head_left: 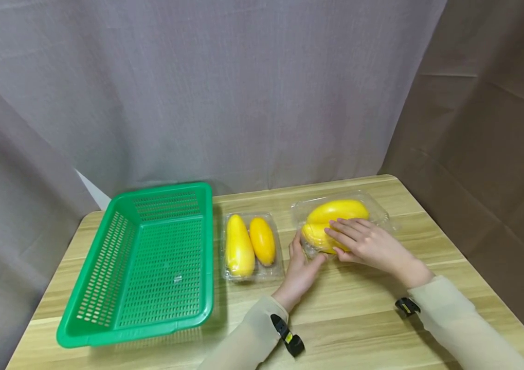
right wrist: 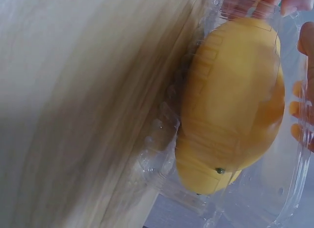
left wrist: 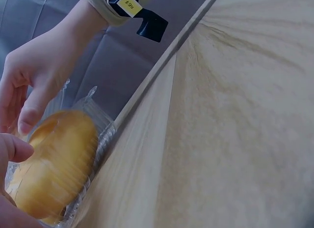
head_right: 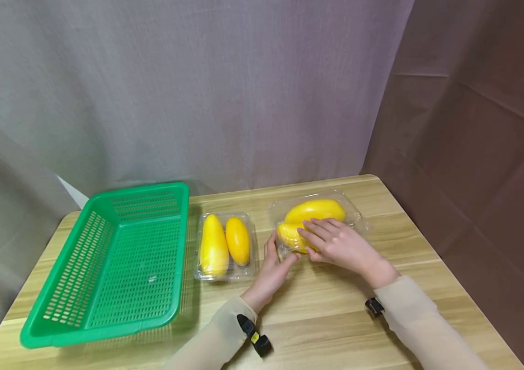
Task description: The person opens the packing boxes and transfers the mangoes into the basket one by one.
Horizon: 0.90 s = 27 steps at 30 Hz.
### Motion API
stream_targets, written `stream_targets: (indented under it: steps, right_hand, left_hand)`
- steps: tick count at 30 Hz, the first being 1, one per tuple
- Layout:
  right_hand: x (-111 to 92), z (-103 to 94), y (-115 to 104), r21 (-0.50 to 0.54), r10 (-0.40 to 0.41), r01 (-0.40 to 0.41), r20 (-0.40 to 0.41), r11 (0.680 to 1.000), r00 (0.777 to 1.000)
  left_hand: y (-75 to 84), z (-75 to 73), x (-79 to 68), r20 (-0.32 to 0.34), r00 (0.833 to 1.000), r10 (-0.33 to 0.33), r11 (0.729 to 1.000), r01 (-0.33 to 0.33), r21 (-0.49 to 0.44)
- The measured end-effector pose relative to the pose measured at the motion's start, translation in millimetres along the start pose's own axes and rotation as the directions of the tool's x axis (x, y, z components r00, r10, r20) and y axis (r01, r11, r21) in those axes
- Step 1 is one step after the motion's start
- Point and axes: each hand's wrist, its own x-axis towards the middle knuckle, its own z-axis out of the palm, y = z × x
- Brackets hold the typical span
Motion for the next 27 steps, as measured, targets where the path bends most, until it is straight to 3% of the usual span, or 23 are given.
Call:
stream_targets:
  steps: [18, 27]
  right_hand:
    - [4.8, -5.8, 8.9, -0.048, -0.066, 0.070, 0.087, 0.996, 0.994]
    - [3.0, -0.1, 7.4, 0.010, -0.038, 0.038, 0.023, 0.999, 0.999]
  left_hand:
    - [3.6, -0.3, -0.5, 0.001, 1.000, -0.009, 1.000, 0.009, -0.004]
    - [4.2, 0.4, -1.0, -0.020, 1.000, -0.015, 1.000, 0.015, -0.013]
